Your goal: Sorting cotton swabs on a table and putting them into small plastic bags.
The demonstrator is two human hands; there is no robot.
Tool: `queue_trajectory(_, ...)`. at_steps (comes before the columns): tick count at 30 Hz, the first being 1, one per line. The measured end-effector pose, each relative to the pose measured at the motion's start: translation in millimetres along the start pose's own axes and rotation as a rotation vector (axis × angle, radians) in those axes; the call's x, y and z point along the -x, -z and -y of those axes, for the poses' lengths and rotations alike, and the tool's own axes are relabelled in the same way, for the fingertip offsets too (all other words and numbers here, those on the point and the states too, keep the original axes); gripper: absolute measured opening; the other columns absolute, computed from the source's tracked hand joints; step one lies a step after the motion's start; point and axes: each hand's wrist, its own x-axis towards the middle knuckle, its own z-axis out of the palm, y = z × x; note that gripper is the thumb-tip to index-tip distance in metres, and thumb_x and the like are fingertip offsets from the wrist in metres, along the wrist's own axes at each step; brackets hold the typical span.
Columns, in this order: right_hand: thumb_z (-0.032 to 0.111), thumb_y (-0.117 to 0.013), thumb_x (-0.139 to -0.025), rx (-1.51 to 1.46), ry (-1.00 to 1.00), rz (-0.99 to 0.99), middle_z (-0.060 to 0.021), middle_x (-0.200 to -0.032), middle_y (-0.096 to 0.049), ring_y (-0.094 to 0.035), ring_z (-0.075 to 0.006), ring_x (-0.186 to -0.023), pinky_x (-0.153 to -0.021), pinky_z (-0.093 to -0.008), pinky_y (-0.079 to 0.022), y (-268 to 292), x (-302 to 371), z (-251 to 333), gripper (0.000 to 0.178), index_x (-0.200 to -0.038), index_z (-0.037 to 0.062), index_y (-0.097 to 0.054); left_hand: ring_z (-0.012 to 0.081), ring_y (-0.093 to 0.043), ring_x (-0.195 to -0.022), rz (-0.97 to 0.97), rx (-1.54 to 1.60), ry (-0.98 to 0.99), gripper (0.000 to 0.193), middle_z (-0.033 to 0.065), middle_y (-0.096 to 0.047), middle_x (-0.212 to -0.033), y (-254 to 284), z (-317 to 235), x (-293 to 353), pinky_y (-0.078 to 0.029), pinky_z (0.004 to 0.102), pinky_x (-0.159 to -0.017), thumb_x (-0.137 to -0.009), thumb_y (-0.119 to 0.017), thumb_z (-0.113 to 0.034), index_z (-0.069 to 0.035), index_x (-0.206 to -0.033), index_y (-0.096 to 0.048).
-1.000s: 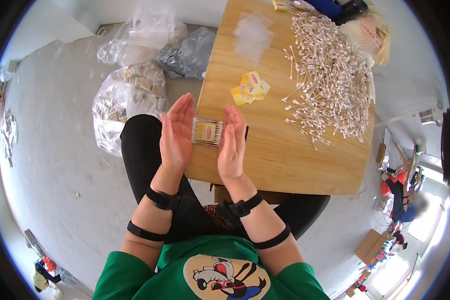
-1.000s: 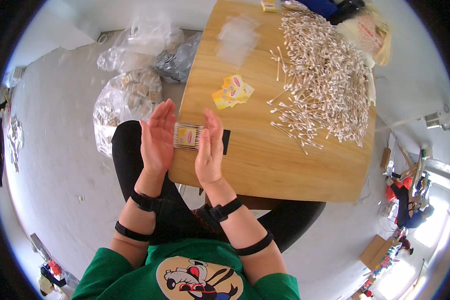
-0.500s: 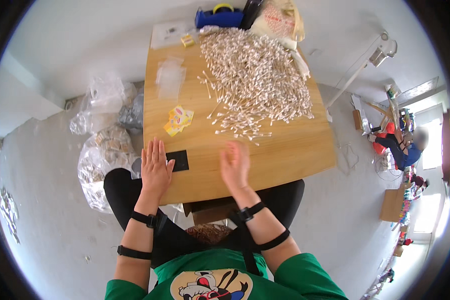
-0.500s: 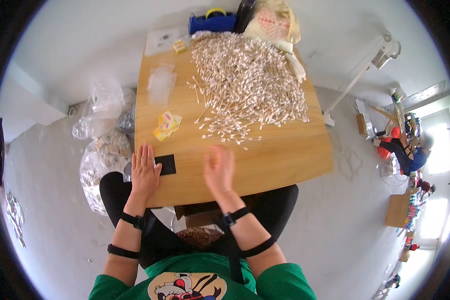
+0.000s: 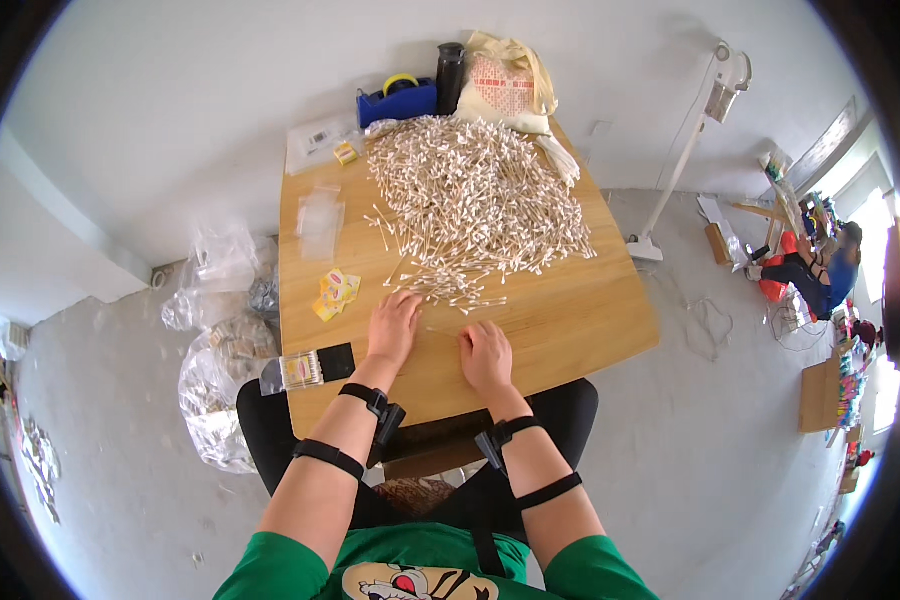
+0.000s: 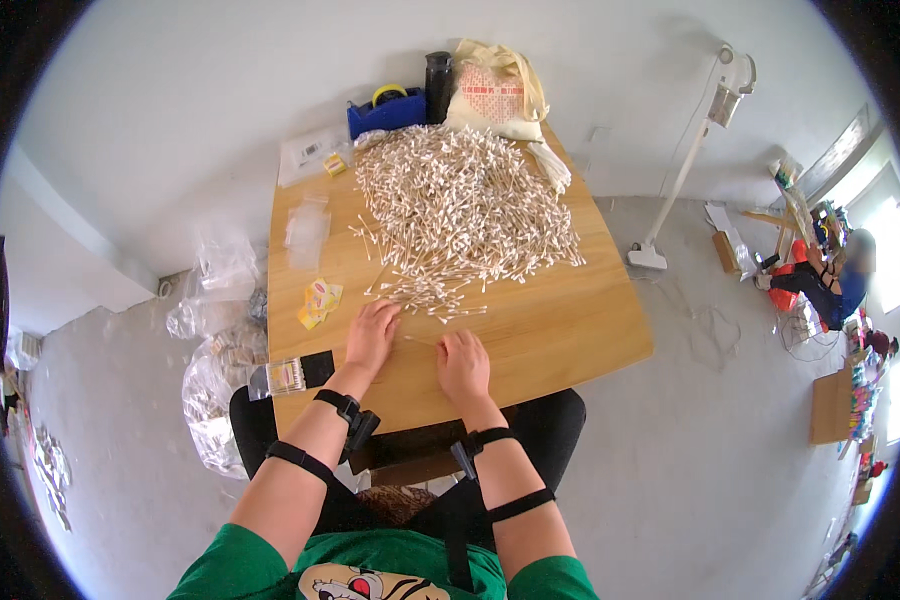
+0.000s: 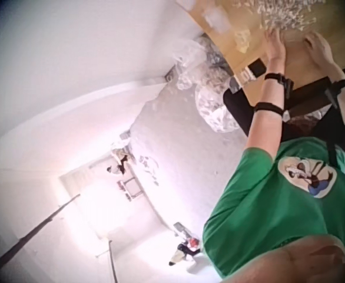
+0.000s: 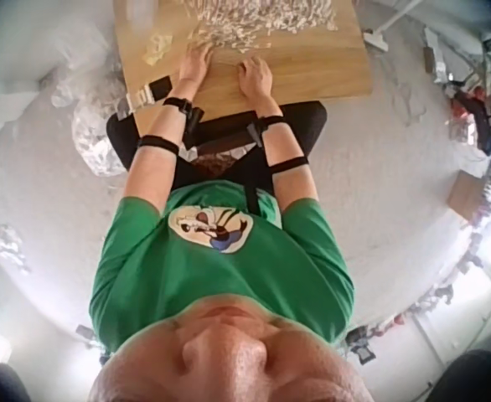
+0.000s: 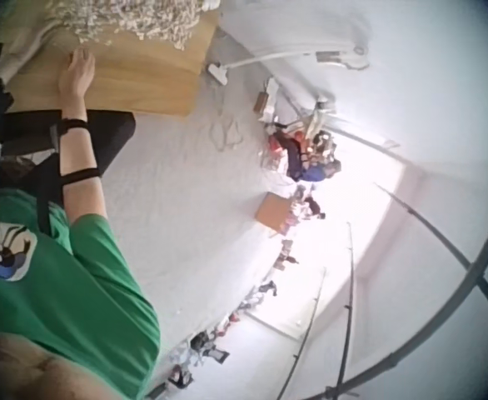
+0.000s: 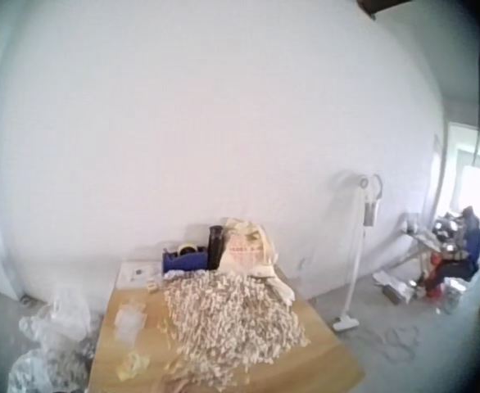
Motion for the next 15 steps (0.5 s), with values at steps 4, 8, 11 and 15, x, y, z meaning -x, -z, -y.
queue_trajectory(4, 0.010, -0.066, -0.081, -0.049, 0.072, 0.005, -0.0109, -0.084, -0.058, -0.059, -0.0334, -0.083, -0.073, -0.0432, -0.049, 2.7, 8.2, 5.2, 0.006, -0.081, 0.0068, -0.061, 0.0301, -0.059, -0.095, -0.049, 0.027, 0.005, 0.013, 0.0073, -0.063, -0.096, -6.3, 6.5, 8.0, -0.049, 0.0405, -0.081, -0.081, -0.067, -0.005, -0.008, -0.094, -0.067)
queue_trajectory(8, 0.010, -0.066, -0.081, -0.082, 0.110, 0.042, -0.0106, -0.083, -0.059, -0.059, -0.0333, -0.082, -0.072, -0.0428, -0.049, 1.3, 13.9, 12.5, 0.006, -0.080, 0.0071, -0.060, 0.0314, -0.060, -0.092, -0.043, 0.050, 0.046, 0.008, 0.0084, -0.064, -0.093, 8.8, 2.0, 35.0, -0.050, 0.0399, -0.081, -0.081, -0.068, -0.005, -0.008, -0.089, -0.068)
queue_trajectory(11, 0.010, -0.066, -0.081, -0.117, 0.157, 0.114, -0.0111, -0.084, -0.059, -0.059, -0.0334, -0.082, -0.071, -0.0424, -0.049, -5.3, 16.8, 20.2, 0.007, -0.079, 0.0071, -0.060, 0.0315, -0.061, -0.092, -0.032, 0.107, 0.083, 0.012, 0.0108, -0.065, -0.099, 21.4, -4.1, 53.0, -0.051, 0.0393, -0.081, -0.082, -0.067, -0.002, -0.006, -0.094, -0.067)
queue_trajectory(15, 0.011, -0.064, -0.085, -0.182, 0.152, 0.126, -0.0117, -0.084, -0.059, -0.060, -0.0328, -0.084, -0.071, -0.0430, -0.050, -16.4, 8.4, 20.6, 0.007, -0.091, 0.0078, -0.063, 0.0337, -0.061, -0.091, -0.206, 0.291, 0.262, 0.018, 0.0160, -0.062, -0.105, 39.4, -16.0, 66.7, -0.050, 0.0407, -0.080, -0.082, -0.065, -0.001, -0.003, -0.100, -0.064)
